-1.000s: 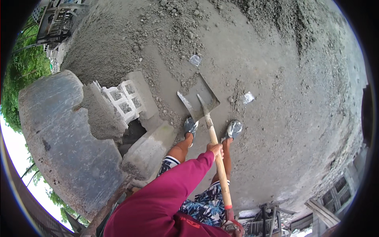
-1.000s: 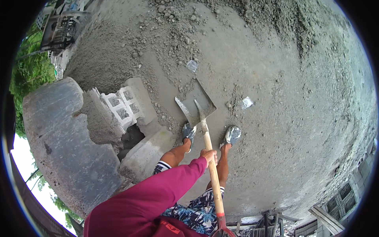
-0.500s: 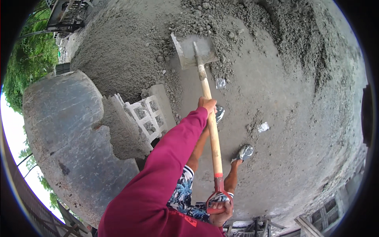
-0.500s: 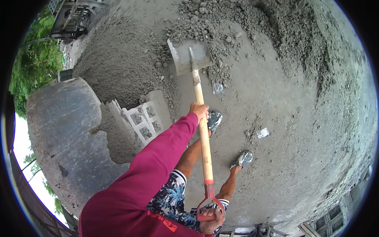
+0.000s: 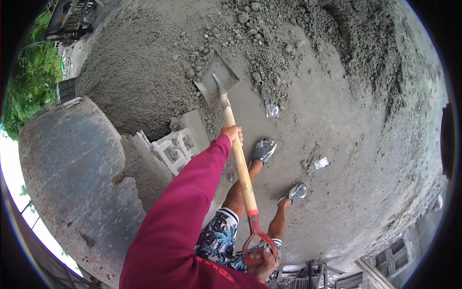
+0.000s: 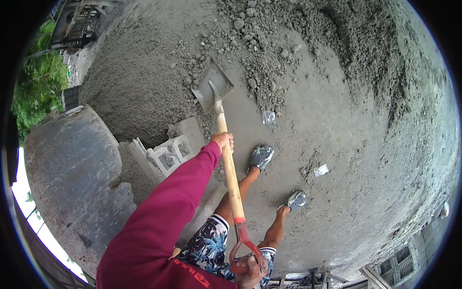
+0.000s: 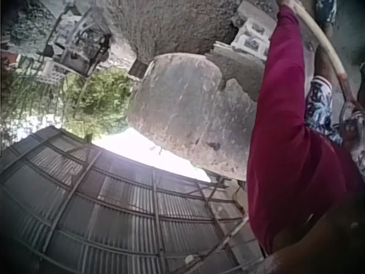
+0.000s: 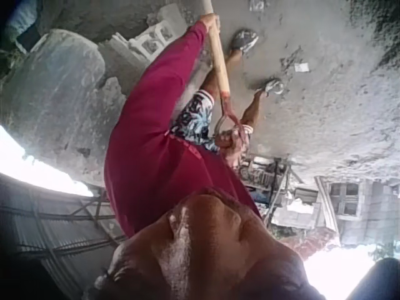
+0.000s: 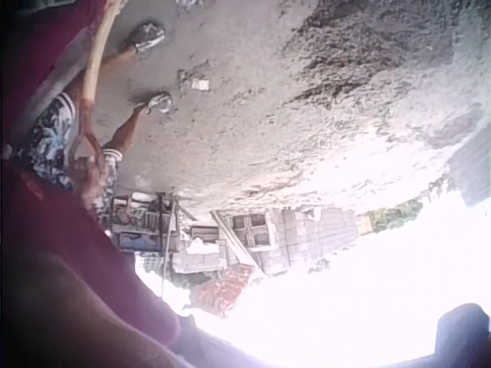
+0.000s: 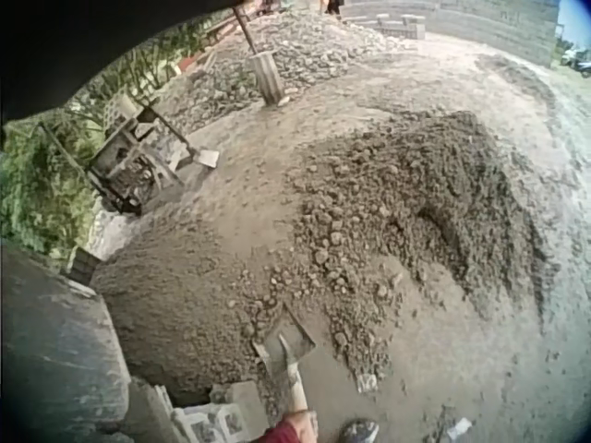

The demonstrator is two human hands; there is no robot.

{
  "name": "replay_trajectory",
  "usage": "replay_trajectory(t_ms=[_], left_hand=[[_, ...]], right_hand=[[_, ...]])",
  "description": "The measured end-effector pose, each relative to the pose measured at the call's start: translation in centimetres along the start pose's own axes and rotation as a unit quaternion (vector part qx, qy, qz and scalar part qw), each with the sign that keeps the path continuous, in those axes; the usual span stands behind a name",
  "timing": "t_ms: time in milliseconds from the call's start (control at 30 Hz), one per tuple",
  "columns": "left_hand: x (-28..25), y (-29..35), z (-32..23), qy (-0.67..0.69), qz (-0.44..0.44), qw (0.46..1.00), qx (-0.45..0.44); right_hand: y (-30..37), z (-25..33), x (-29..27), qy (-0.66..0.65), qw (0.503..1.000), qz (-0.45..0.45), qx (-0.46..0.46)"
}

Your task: The person shovels wet concrete from a pile into a large mixing tub and then uses the shovel to mix the contents inside the tub.

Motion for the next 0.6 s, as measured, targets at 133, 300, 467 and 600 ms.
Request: replay_trajectory(t_ms=[133,300,467,600], left_hand=[[-3.9,-5.7,-9.1,-0.042,-0.049,0.997,0.053],[0.4,-4.4,-6.2,-0.048,-0.046,0.989,0.132],[9.3,6.7,-5.3,-0.120,-0.042,0.963,0.238],[12.9,7.9,3.4,-0.090,-0.055,0.967,0.232]], right_hand=[[-6.3,-1.2,8.1,-0.061,0.998,0.030,0.008],[-7.0,-1.9,0.6,-0.124,0.990,0.037,0.060],[-4.1,-0.3,-5.3,-0.205,0.972,0.029,0.115],[-1.3,3.6,-14.3,-0.252,0.958,0.019,0.134]])
Point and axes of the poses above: each hand's wrist, its own y-axis away from the middle knuckle, its own x-axis out of the palm, z = x × y, the point moved 3 cm from there along -y, towards the middle knuckle, and after that the axes turned 4 degrees about z, right-handed, at the moved point
